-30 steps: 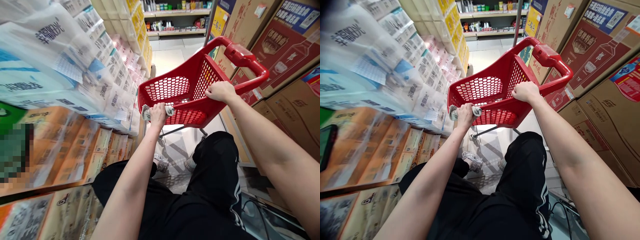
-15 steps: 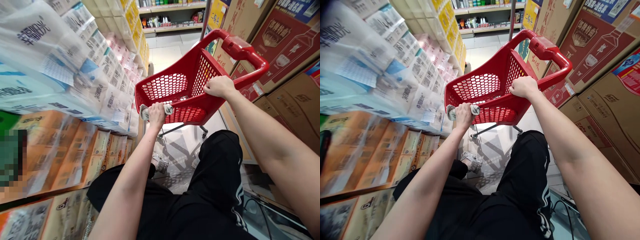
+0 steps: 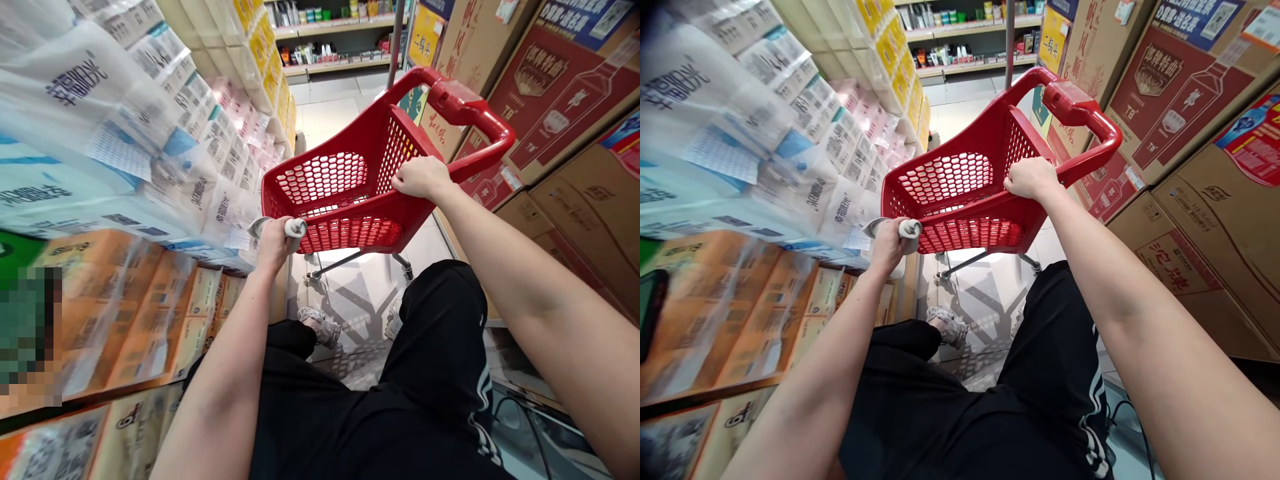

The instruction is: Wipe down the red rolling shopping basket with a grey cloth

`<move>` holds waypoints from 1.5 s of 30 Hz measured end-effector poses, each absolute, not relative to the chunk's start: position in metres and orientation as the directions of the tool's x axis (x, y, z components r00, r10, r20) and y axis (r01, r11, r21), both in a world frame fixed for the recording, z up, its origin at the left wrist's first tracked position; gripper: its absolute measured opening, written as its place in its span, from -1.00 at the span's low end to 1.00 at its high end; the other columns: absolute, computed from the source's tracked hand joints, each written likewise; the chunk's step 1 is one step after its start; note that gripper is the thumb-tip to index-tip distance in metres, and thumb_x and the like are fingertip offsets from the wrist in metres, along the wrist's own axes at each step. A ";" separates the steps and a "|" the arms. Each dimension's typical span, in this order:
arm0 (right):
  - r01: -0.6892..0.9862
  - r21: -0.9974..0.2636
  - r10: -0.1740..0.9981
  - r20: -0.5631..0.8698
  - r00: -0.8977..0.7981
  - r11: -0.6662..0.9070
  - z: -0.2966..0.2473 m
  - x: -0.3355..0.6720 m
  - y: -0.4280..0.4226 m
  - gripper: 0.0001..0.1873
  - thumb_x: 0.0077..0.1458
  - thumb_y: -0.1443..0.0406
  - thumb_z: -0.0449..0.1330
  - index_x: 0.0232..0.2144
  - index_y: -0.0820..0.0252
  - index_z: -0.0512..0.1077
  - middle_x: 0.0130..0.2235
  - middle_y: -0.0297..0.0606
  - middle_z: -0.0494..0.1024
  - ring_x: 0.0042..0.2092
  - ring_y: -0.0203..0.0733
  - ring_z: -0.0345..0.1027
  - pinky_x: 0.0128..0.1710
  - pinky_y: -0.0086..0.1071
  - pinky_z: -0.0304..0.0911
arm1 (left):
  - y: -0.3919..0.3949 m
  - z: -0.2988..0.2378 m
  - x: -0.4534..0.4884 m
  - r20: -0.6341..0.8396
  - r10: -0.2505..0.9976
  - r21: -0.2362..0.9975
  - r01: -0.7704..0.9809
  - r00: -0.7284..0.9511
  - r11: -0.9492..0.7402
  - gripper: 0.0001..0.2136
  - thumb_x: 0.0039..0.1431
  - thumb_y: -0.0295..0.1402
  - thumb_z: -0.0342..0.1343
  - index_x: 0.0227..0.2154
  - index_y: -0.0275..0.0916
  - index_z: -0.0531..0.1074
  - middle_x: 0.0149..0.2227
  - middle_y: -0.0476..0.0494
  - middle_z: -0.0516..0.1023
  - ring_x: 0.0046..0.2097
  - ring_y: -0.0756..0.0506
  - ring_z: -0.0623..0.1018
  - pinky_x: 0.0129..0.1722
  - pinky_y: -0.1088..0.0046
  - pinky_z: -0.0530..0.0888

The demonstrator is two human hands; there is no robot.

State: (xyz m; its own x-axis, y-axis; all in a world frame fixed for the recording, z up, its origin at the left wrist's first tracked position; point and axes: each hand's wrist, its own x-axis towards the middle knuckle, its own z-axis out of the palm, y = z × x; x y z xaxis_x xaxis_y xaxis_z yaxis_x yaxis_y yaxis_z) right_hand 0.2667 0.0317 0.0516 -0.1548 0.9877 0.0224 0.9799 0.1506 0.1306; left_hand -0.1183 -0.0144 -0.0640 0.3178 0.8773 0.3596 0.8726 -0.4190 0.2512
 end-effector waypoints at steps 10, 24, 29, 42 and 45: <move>0.986 0.109 0.992 0.001 -0.124 0.123 0.055 0.267 0.028 -0.45 0.13 0.00 -0.07 -0.08 0.16 0.51 -0.19 -0.05 0.56 -0.08 0.10 0.38 -0.10 -0.18 0.14 | -0.036 -0.048 -0.064 0.343 0.889 0.160 0.914 0.303 -0.373 -0.56 0.20 -0.26 -0.05 0.12 -0.29 0.17 0.09 -0.32 0.35 0.14 -0.22 0.31 0.27 0.07 -0.03; 0.988 0.123 0.995 -0.010 -0.098 0.098 0.062 0.268 0.016 -0.51 0.12 0.07 -0.06 -0.11 0.13 0.53 -0.16 -0.05 0.57 -0.10 0.07 0.40 -0.14 -0.23 0.17 | -0.006 -0.032 -0.044 0.178 0.928 0.039 0.940 0.327 -0.338 -0.73 0.06 -0.39 0.08 -0.13 -0.25 0.30 -0.23 -0.23 0.49 -0.21 -0.21 0.48 -0.25 0.32 0.34; 0.985 0.140 0.994 -0.011 -0.105 0.105 0.062 0.268 0.014 -0.50 0.12 0.08 -0.08 -0.09 0.12 0.52 -0.15 -0.04 0.57 -0.12 0.07 0.41 -0.15 -0.21 0.17 | -0.021 -0.034 -0.030 0.257 0.921 -0.044 0.956 0.293 -0.292 -0.81 0.19 -0.39 -0.07 -0.14 -0.27 0.27 -0.19 -0.34 0.43 -0.12 -0.27 0.42 -0.18 0.22 0.29; 0.981 0.144 0.991 -0.018 -0.130 0.131 0.061 0.273 0.020 -0.49 0.13 0.06 -0.08 -0.11 0.13 0.53 -0.17 -0.04 0.57 -0.12 0.07 0.41 -0.16 -0.22 0.16 | -0.009 -0.030 -0.051 0.171 0.814 -0.019 0.828 0.555 -0.560 -0.72 0.21 -0.49 -0.14 -0.03 -0.27 0.23 -0.14 -0.25 0.42 -0.10 -0.18 0.40 -0.09 0.29 0.31; 0.981 0.139 0.991 -0.013 -0.136 0.136 0.060 0.269 0.020 -0.50 0.13 0.06 -0.07 -0.10 0.13 0.53 -0.18 -0.05 0.57 -0.10 0.07 0.41 -0.14 -0.22 0.15 | -0.009 -0.028 -0.057 0.173 0.845 -0.029 0.860 0.506 -0.509 -0.76 0.23 -0.47 -0.15 -0.06 -0.26 0.25 -0.16 -0.24 0.42 -0.12 -0.17 0.41 -0.13 0.31 0.32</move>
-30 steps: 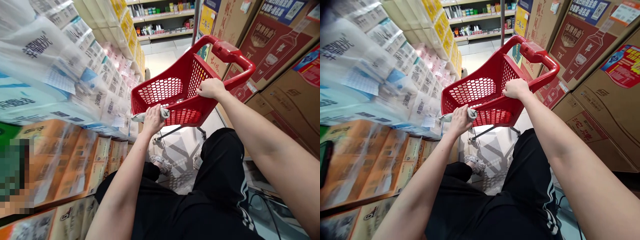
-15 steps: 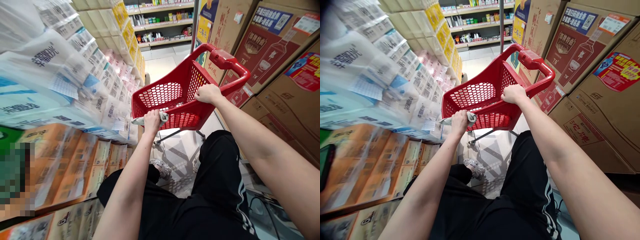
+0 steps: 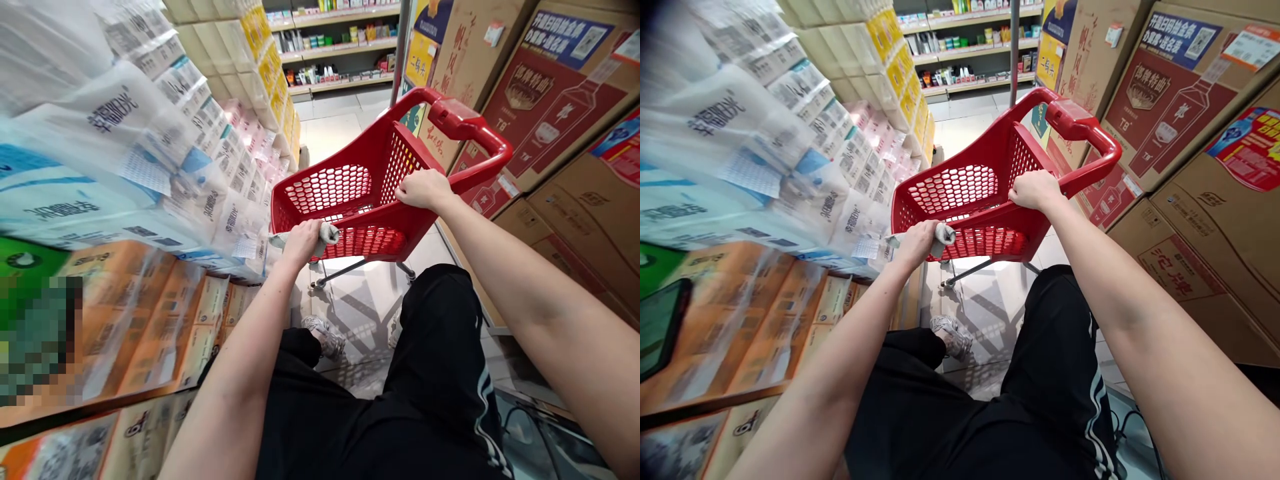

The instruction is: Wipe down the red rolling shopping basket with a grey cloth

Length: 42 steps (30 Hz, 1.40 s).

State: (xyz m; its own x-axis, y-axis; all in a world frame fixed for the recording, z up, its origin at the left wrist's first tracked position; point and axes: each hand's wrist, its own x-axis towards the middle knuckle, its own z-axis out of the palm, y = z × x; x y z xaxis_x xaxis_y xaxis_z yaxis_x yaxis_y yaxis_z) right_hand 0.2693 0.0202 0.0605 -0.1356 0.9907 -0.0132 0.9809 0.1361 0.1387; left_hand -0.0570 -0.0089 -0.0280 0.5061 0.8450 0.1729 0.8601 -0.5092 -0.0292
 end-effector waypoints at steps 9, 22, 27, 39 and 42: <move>0.980 0.159 0.992 -0.009 -0.123 0.122 0.062 0.273 0.019 -0.48 0.15 0.05 -0.10 -0.13 0.16 0.54 -0.17 -0.02 0.57 -0.11 0.06 0.40 -0.17 -0.22 0.16 | -0.009 -0.036 -0.050 0.181 0.822 -0.077 0.841 0.539 -0.535 -0.68 0.25 -0.46 -0.22 0.04 -0.32 0.22 -0.14 -0.30 0.40 -0.08 -0.21 0.40 -0.05 0.24 0.30; 0.977 0.177 0.993 -0.007 -0.120 0.120 0.061 0.273 0.023 -0.50 0.14 0.06 -0.09 -0.17 0.15 0.55 -0.20 -0.05 0.57 -0.12 0.05 0.41 -0.17 -0.23 0.16 | -0.024 -0.054 -0.125 0.222 0.910 0.107 0.919 0.351 -0.380 -0.64 0.17 -0.38 -0.07 0.04 -0.25 0.26 -0.02 -0.30 0.43 0.01 -0.22 0.38 0.04 0.27 0.28; 0.972 0.196 0.991 -0.003 -0.131 0.129 0.060 0.269 0.023 -0.50 0.14 0.07 -0.08 -0.17 0.18 0.55 -0.21 -0.05 0.57 -0.13 0.03 0.41 -0.17 -0.26 0.16 | -0.023 -0.052 -0.100 0.300 0.920 0.003 0.964 0.251 -0.264 -0.72 0.16 -0.29 -0.05 -0.10 -0.26 0.31 -0.18 -0.34 0.46 -0.11 -0.28 0.42 -0.06 0.16 0.27; 0.974 0.194 0.993 -0.004 -0.122 0.120 0.059 0.281 0.022 -0.50 0.15 0.09 -0.09 -0.18 0.21 0.54 -0.20 -0.04 0.57 -0.11 0.01 0.40 -0.15 -0.28 0.15 | -0.024 -0.060 -0.085 0.335 0.890 0.058 0.936 0.310 -0.348 -0.62 0.05 -0.44 -0.03 -0.02 -0.33 0.26 -0.14 -0.33 0.40 -0.06 -0.28 0.37 -0.06 0.18 0.25; 0.973 0.201 0.993 -0.012 -0.115 0.115 0.059 0.281 0.021 -0.51 0.14 0.10 -0.08 -0.18 0.20 0.55 -0.20 -0.05 0.57 -0.11 0.01 0.40 -0.16 -0.28 0.16 | -0.030 -0.058 -0.086 0.339 0.877 0.071 0.920 0.341 -0.385 -0.53 0.07 -0.40 0.00 0.09 -0.30 0.19 -0.06 -0.33 0.37 0.00 -0.28 0.34 0.01 0.17 0.22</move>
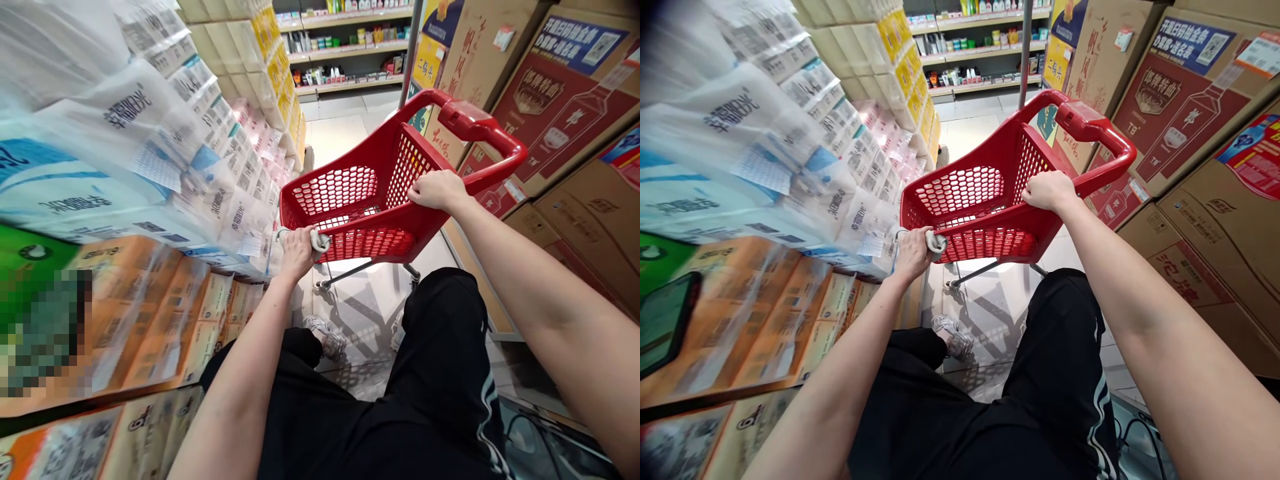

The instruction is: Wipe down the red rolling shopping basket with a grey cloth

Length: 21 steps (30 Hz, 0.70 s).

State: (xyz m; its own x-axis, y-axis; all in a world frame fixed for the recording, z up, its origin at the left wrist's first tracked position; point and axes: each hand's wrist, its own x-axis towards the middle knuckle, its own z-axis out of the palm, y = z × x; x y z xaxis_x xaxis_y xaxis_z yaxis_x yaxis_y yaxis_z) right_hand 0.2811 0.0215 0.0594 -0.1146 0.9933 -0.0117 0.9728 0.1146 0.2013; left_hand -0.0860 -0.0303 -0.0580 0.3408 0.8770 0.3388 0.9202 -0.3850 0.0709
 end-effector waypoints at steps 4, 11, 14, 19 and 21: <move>0.973 0.201 0.994 -0.013 -0.110 0.110 0.060 0.281 0.021 -0.51 0.14 0.10 -0.09 -0.19 0.21 0.55 -0.20 -0.04 0.57 -0.12 0.01 0.41 -0.16 -0.27 0.16 | -0.037 -0.062 -0.075 0.397 0.893 0.098 0.958 0.212 -0.271 -0.54 0.10 -0.27 0.03 0.07 -0.31 0.21 -0.09 -0.35 0.36 0.00 -0.33 0.33 0.03 0.10 0.20; 0.975 0.194 0.994 -0.002 -0.114 0.112 0.060 0.283 0.021 -0.52 0.14 0.10 -0.07 -0.22 0.21 0.56 -0.21 -0.04 0.57 -0.14 0.02 0.41 -0.17 -0.26 0.17 | -0.039 -0.071 -0.056 0.468 0.882 0.188 0.969 0.054 -0.159 -0.52 0.08 -0.15 0.05 0.01 -0.33 0.25 -0.09 -0.38 0.35 0.02 -0.34 0.30 0.14 -0.02 0.10; 0.976 0.185 0.993 0.007 -0.118 0.115 0.058 0.285 0.023 -0.51 0.14 0.10 -0.08 -0.20 0.21 0.55 -0.21 -0.03 0.57 -0.13 0.03 0.40 -0.16 -0.26 0.16 | -0.039 -0.071 -0.054 0.475 0.879 0.215 0.963 0.041 -0.161 -0.52 0.06 -0.14 0.05 -0.01 -0.32 0.26 -0.09 -0.36 0.35 0.03 -0.32 0.30 0.18 -0.01 0.05; 0.978 0.168 0.992 0.011 -0.127 0.123 0.054 0.285 0.025 -0.50 0.14 0.08 -0.08 -0.16 0.21 0.54 -0.21 -0.02 0.57 -0.11 0.04 0.39 -0.15 -0.25 0.15 | -0.038 -0.071 -0.047 0.504 0.864 0.206 0.973 -0.015 -0.103 -0.52 0.06 -0.11 0.05 -0.02 -0.33 0.26 -0.09 -0.35 0.35 0.02 -0.33 0.30 0.18 0.00 0.05; 0.978 0.168 0.992 0.009 -0.128 0.125 0.054 0.285 0.024 -0.50 0.14 0.08 -0.08 -0.16 0.21 0.54 -0.22 -0.02 0.57 -0.12 0.04 0.39 -0.15 -0.24 0.15 | -0.038 -0.070 -0.046 0.484 0.875 0.178 0.980 -0.013 -0.084 -0.52 0.07 -0.14 0.04 -0.02 -0.36 0.25 -0.10 -0.38 0.34 0.02 -0.36 0.30 0.15 -0.03 0.08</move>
